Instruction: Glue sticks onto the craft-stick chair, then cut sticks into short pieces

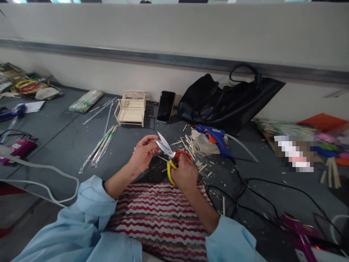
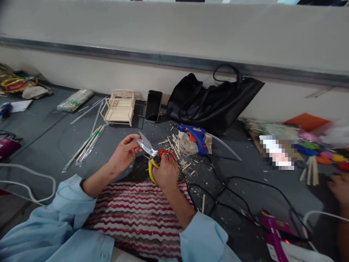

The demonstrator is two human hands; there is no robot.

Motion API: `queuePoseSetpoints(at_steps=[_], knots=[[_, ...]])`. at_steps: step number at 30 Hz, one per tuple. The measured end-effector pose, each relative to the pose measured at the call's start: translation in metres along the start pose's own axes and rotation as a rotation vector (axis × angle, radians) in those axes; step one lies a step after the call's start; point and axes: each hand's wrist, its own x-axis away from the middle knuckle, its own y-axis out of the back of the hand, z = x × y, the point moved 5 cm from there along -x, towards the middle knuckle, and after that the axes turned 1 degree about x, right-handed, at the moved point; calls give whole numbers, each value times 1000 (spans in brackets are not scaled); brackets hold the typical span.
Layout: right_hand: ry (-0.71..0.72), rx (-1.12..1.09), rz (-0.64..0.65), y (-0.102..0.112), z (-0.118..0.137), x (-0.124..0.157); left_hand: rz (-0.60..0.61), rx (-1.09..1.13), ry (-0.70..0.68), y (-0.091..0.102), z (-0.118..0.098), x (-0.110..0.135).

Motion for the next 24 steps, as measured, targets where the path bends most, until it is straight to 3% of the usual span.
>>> queuePoseSetpoints(at_steps=[14,24], knots=[[13,-5,0,2,2,0,-1,-73,-8,1,1,2],[6,24,131,5,6,-1,-13,-113,-55,0,0,4]])
